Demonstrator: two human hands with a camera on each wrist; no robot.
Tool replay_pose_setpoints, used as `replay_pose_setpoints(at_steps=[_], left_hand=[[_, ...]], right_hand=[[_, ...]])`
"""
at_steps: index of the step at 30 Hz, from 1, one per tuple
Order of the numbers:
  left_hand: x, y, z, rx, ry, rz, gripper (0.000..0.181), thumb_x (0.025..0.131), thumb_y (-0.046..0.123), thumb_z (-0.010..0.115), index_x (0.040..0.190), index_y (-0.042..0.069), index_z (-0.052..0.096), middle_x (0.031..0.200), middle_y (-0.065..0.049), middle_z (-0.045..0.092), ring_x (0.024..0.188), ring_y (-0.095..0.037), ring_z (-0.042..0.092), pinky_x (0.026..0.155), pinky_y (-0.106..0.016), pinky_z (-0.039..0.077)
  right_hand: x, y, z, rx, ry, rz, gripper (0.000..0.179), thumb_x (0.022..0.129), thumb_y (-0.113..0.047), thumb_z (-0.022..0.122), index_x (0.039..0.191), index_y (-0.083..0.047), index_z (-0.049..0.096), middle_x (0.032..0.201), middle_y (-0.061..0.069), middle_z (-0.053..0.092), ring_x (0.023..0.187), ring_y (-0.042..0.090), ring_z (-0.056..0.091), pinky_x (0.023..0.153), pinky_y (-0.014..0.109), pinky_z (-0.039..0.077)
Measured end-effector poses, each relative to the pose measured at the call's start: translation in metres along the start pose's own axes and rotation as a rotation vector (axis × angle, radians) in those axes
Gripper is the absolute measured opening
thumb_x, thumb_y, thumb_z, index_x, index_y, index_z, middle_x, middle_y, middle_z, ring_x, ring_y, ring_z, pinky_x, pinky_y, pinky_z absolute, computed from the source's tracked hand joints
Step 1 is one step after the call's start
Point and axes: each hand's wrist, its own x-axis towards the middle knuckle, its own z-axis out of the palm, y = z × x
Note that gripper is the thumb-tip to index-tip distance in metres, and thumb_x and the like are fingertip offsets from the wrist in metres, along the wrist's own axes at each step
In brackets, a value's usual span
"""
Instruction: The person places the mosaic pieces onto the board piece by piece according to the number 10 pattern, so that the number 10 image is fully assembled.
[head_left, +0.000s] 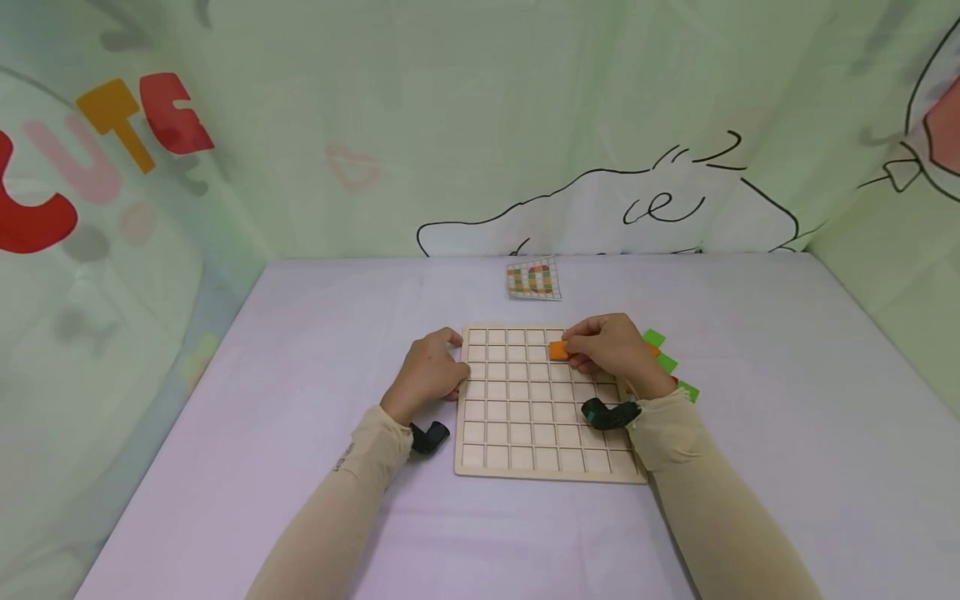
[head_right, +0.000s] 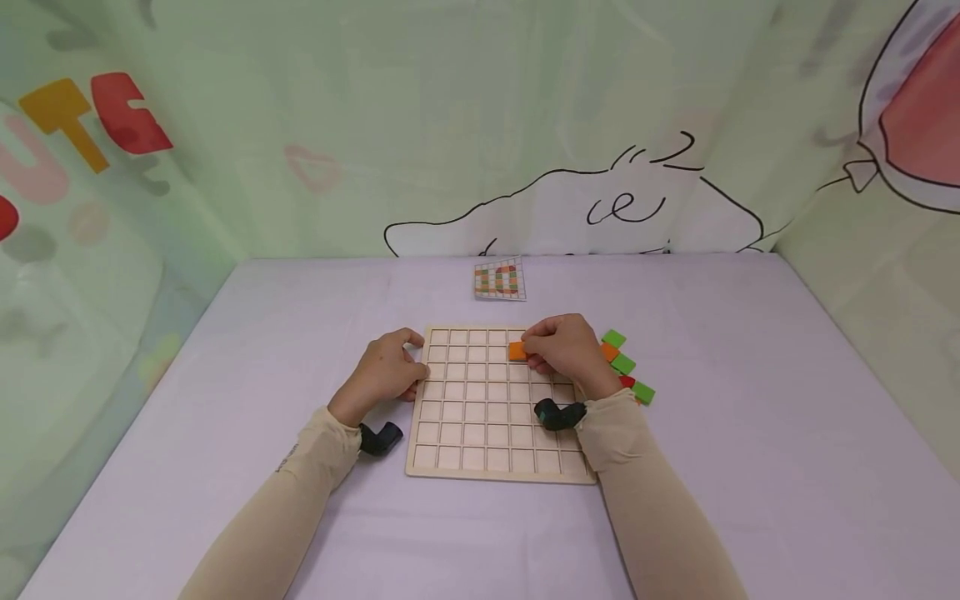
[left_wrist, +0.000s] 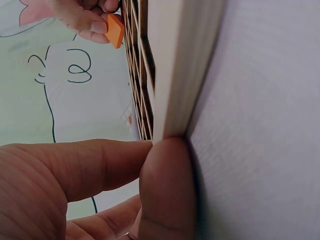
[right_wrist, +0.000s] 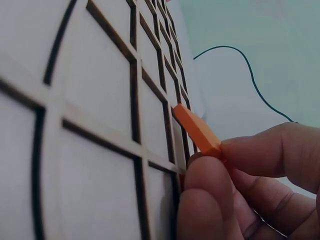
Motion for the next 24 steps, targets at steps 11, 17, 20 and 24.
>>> replay_pose_setpoints(at_steps=[11, 17, 20, 24], left_hand=[[-0.0008, 0.0009, -0.0002, -0.005, -0.003, -0.008, 0.046, 0.089, -0.001, 0.063, 0.135, -0.001, 0.058, 0.060, -0.006, 0.065, 0.044, -0.012, 0.062, 0.047, -0.022, 0.049], [-0.0007, 0.0012, -0.0003, -0.004, -0.008, -0.013, 0.046, 0.089, -0.001, 0.063, 0.135, -0.001, 0.057, 0.057, -0.005, 0.063, 0.044, -0.012, 0.061, 0.047, -0.021, 0.047], [-0.0007, 0.0010, -0.0001, -0.004, -0.010, -0.011, 0.046, 0.089, -0.001, 0.063, 0.135, -0.001, 0.057, 0.056, -0.004, 0.063, 0.044, -0.012, 0.061, 0.047, -0.021, 0.047], [-0.0006, 0.0004, -0.0005, 0.005, -0.007, -0.019, 0.047, 0.089, -0.001, 0.063, 0.135, -0.001, 0.057, 0.058, -0.005, 0.064, 0.044, -0.012, 0.061, 0.047, -0.021, 0.047]], right_hand=[[-0.0006, -0.0012, 0.0018, -0.018, 0.007, -0.007, 0.026, 0.099, -0.010, 0.069, 0.116, 0.009, 0.070, 0.090, 0.009, 0.075, 0.069, 0.009, 0.068, 0.065, 0.023, 0.060], [-0.0011, -0.0002, 0.0017, -0.027, 0.011, -0.001, 0.024, 0.100, -0.009, 0.068, 0.116, 0.008, 0.070, 0.091, 0.009, 0.075, 0.069, 0.010, 0.068, 0.065, 0.023, 0.060], [-0.0007, 0.0012, 0.0014, -0.020, 0.009, -0.009, 0.024, 0.099, -0.009, 0.068, 0.116, 0.009, 0.070, 0.090, 0.008, 0.074, 0.069, 0.010, 0.067, 0.065, 0.023, 0.060], [-0.0002, 0.0016, -0.0017, 0.033, 0.005, -0.021, 0.028, 0.099, -0.010, 0.068, 0.119, 0.009, 0.069, 0.088, 0.007, 0.074, 0.069, 0.011, 0.068, 0.065, 0.024, 0.061]])
